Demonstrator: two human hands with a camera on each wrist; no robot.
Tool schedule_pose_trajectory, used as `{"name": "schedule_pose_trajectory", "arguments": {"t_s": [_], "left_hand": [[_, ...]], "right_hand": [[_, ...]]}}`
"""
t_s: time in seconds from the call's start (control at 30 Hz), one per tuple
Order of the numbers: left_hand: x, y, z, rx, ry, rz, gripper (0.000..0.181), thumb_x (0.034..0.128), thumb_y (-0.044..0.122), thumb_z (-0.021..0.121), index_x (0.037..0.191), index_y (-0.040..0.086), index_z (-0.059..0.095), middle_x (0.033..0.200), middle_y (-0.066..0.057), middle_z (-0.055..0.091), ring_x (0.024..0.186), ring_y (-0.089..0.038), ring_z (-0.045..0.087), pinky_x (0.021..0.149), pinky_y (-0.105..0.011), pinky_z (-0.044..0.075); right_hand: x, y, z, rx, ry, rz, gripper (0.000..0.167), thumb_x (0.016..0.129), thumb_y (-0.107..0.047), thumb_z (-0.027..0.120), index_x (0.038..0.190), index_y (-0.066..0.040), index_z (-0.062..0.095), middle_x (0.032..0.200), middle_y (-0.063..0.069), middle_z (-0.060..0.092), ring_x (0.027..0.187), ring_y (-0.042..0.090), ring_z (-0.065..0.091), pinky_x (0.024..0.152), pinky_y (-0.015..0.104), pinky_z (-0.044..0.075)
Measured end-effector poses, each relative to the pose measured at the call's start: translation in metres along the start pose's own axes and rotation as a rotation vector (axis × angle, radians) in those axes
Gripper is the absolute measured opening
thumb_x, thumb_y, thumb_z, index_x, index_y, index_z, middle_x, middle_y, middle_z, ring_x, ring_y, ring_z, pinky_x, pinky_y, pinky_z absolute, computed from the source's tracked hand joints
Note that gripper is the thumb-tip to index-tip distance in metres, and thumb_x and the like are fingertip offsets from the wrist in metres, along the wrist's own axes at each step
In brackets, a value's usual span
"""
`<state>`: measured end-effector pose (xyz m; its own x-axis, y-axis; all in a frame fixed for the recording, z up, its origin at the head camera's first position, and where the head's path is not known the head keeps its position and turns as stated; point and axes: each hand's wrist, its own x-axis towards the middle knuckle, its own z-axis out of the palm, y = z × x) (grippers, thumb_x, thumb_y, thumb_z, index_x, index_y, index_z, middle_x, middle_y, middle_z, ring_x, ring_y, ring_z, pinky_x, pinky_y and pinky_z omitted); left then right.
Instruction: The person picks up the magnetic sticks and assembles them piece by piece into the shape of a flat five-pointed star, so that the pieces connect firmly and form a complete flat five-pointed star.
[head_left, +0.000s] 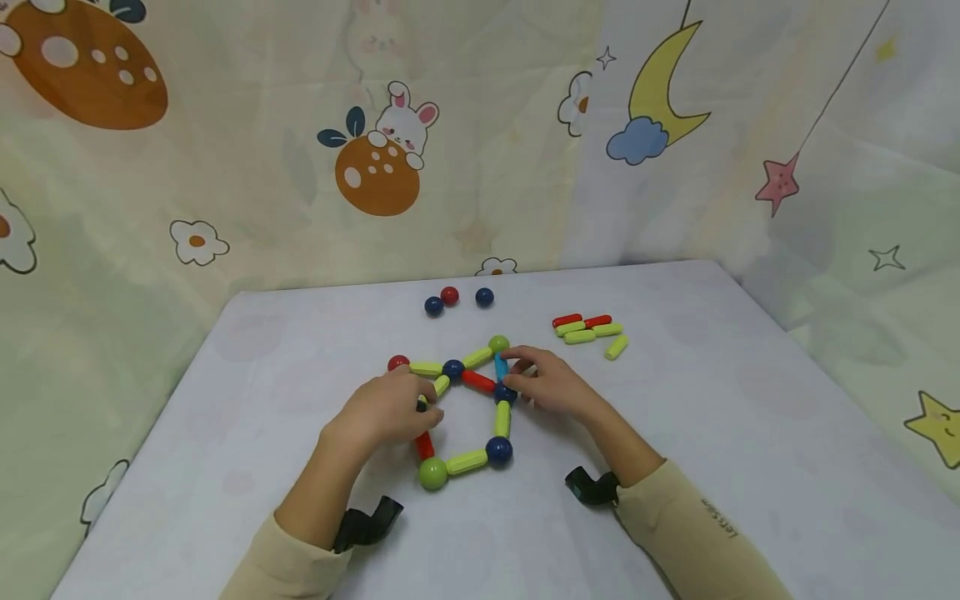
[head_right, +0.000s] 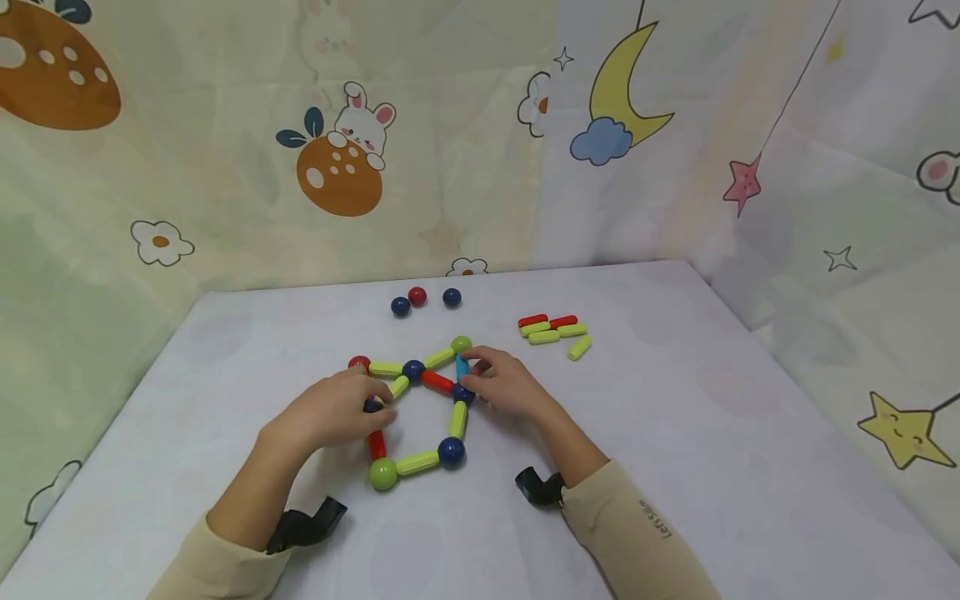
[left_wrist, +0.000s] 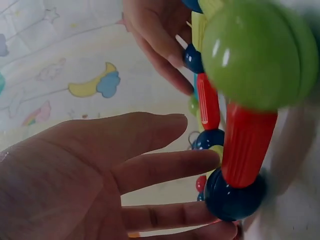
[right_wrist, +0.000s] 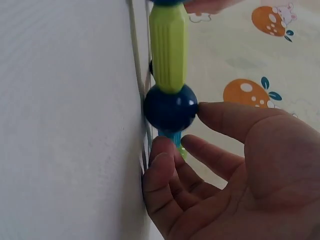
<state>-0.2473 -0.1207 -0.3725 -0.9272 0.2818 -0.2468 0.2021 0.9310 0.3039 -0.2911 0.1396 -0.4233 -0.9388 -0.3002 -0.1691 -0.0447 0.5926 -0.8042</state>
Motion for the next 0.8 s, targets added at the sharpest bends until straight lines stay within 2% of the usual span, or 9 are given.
{"name": "schedule_pose_trajectory", "arguments": {"t_s": [0.1,0.2,0.3,0.4,0.5,0.6,0.73,0.8], "left_hand": [[-0.004,0.005,-0.001,-0.011,-0.032,0.038,0.031,0.0913,0.034,0.077,0.115,0.016,0.078,0.113,-0.006,0.065,0.096,-0.019,0.057,0.077,-0.035,0.054],[-0.005,0.008,-0.001,-0.032,-0.06,0.072,0.031,0.0893,0.033,0.078,0.115,0.016,0.078,0.109,-0.004,0.065,0.096,-0.018,0.057,0.077,-0.035,0.055],[-0.007,0.009,-0.001,-0.046,-0.09,0.1,0.033,0.0857,0.033,0.082,0.115,0.017,0.078,0.109,-0.003,0.064,0.098,-0.017,0.057,0.079,-0.036,0.056],[-0.009,0.009,0.0,-0.045,-0.102,0.121,0.039,0.0806,0.031,0.086,0.116,0.019,0.077,0.112,-0.003,0.063,0.1,-0.017,0.058,0.082,-0.039,0.058],[-0.01,0.012,0.003,-0.023,-0.078,0.134,0.043,0.0784,0.026,0.088,0.118,0.018,0.076,0.114,-0.004,0.064,0.1,-0.018,0.059,0.08,-0.039,0.058],[-0.01,0.015,0.008,0.024,-0.034,0.136,0.043,0.0794,0.022,0.088,0.12,0.016,0.076,0.113,-0.007,0.066,0.098,-0.019,0.061,0.076,-0.037,0.058],[-0.01,0.02,0.012,0.098,0.018,0.144,0.046,0.0797,0.03,0.089,0.122,0.018,0.075,0.112,-0.006,0.067,0.102,-0.022,0.06,0.077,-0.037,0.057],[-0.01,0.023,0.014,0.12,0.049,0.176,0.047,0.0798,0.037,0.088,0.121,0.019,0.076,0.112,-0.006,0.066,0.102,-0.023,0.059,0.08,-0.039,0.055]], "right_hand": [[0.0,0.0,0.001,0.029,0.001,-0.004,0.047,0.101,-0.023,0.064,0.146,-0.016,0.056,0.124,0.014,0.063,0.091,0.023,0.065,0.071,0.03,0.058],[0.0,-0.001,0.002,0.11,0.008,0.02,0.047,0.099,-0.02,0.066,0.145,-0.015,0.056,0.13,0.015,0.062,0.102,0.026,0.066,0.075,0.033,0.062],[0.0,-0.001,0.002,0.18,0.021,0.044,0.046,0.097,-0.018,0.069,0.142,-0.016,0.059,0.136,0.014,0.062,0.116,0.029,0.065,0.084,0.038,0.062],[-0.001,-0.001,0.002,0.188,0.045,0.045,0.046,0.095,-0.018,0.071,0.14,-0.018,0.061,0.14,0.011,0.061,0.126,0.031,0.062,0.096,0.041,0.059],[-0.001,-0.001,0.003,0.193,0.065,0.028,0.048,0.094,-0.015,0.073,0.14,-0.018,0.061,0.143,0.008,0.06,0.132,0.03,0.06,0.105,0.045,0.053],[0.0,0.0,0.003,0.202,0.074,0.014,0.05,0.094,-0.012,0.074,0.141,-0.018,0.06,0.145,0.007,0.059,0.134,0.03,0.059,0.108,0.048,0.051],[0.003,0.001,0.003,0.175,0.087,-0.002,0.048,0.094,-0.012,0.073,0.14,-0.017,0.06,0.143,0.008,0.06,0.132,0.03,0.061,0.106,0.047,0.052],[0.004,0.002,0.003,0.143,0.093,-0.011,0.045,0.095,-0.014,0.073,0.138,-0.017,0.062,0.14,0.007,0.062,0.128,0.029,0.062,0.104,0.045,0.054]]}}
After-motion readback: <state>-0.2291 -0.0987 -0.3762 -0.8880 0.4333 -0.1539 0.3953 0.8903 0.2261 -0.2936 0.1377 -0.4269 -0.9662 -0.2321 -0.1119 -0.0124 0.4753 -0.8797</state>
